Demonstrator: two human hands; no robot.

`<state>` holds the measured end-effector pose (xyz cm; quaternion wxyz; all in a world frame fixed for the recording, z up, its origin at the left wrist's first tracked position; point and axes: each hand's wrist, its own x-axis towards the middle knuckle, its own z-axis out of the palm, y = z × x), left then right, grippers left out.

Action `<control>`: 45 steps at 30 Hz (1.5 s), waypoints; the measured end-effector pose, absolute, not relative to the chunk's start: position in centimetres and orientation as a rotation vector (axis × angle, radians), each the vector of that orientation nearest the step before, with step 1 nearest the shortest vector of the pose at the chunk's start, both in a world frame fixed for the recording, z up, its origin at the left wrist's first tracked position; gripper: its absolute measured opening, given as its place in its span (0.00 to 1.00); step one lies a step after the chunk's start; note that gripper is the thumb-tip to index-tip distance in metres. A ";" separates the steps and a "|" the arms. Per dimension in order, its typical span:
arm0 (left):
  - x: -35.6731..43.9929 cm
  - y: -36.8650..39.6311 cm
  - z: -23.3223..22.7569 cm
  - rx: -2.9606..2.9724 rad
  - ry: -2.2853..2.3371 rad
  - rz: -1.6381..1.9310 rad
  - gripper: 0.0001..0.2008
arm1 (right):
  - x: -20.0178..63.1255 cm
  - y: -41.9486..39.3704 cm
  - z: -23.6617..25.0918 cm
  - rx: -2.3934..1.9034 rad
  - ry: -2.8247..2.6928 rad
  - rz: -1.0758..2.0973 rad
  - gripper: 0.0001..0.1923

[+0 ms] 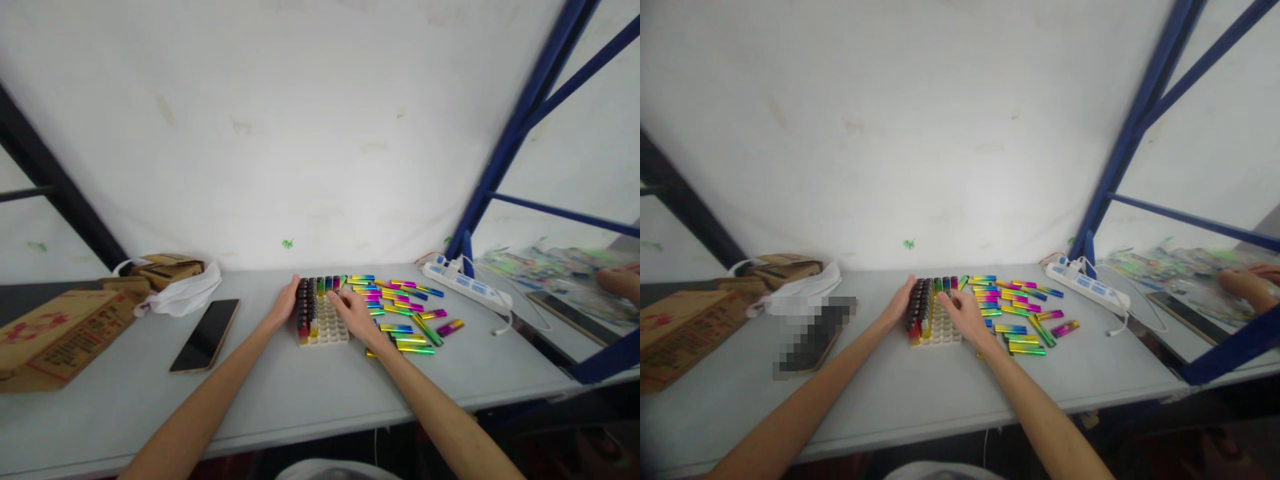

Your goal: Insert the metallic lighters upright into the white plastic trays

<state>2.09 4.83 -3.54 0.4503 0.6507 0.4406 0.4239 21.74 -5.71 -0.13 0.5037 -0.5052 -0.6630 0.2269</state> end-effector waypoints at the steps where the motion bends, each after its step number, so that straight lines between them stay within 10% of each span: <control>1: 2.1 4.8 -3.5 1.603 1.087 1.048 0.43 | 21.7 -5.7 -0.1 -1.219 -1.603 0.540 0.28; 45: 2.5 3.7 -2.2 1.683 1.163 1.027 0.45 | 22.9 -10.3 0.8 -1.240 -2.172 0.433 0.17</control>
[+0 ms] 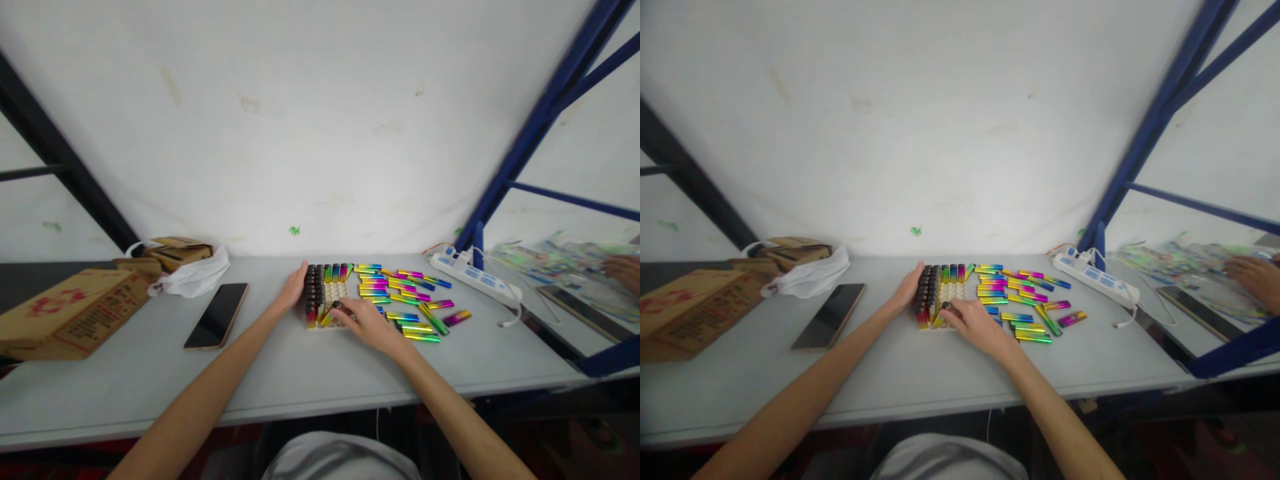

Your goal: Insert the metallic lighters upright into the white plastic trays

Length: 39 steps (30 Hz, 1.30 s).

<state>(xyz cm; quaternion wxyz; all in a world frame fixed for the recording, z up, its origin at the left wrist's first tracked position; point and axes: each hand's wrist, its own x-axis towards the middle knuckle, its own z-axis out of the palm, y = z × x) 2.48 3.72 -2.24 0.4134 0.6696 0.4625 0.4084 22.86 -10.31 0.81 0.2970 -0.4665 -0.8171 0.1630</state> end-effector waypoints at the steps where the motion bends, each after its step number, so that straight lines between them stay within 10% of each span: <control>1: 2.5 3.7 -2.3 1.684 1.153 1.030 0.45 | 22.9 -10.1 0.8 -1.227 -2.190 0.432 0.17; 39: 2.3 4.0 -2.5 1.691 1.105 1.062 0.39 | 35.1 -7.6 1.2 -1.372 -1.936 0.383 0.12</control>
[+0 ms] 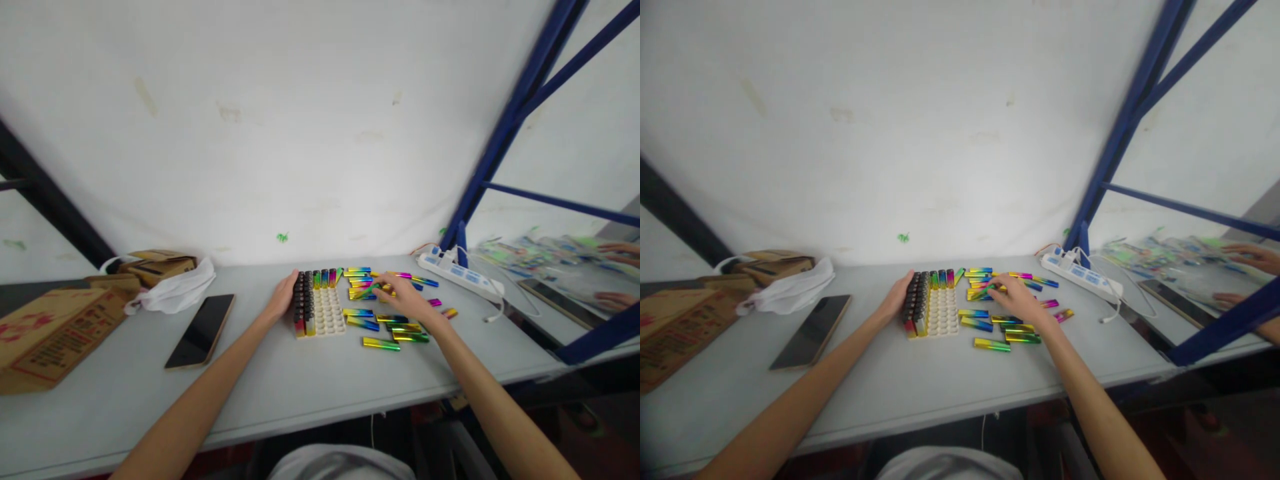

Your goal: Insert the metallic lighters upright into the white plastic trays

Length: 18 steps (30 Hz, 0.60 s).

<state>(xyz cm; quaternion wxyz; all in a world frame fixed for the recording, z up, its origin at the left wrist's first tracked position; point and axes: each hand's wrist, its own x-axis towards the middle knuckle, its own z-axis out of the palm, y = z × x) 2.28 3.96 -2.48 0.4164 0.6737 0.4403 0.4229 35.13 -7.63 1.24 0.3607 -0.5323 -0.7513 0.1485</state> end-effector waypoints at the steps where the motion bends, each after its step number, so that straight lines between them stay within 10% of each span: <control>1: 2.3 4.0 -2.5 1.696 1.101 1.066 0.39 | 34.8 -7.4 1.5 -1.336 -1.821 0.465 0.15; 18: 2.3 4.0 -2.6 1.678 1.127 1.060 0.41 | 23.7 -4.3 1.2 -1.018 -1.358 1.098 0.28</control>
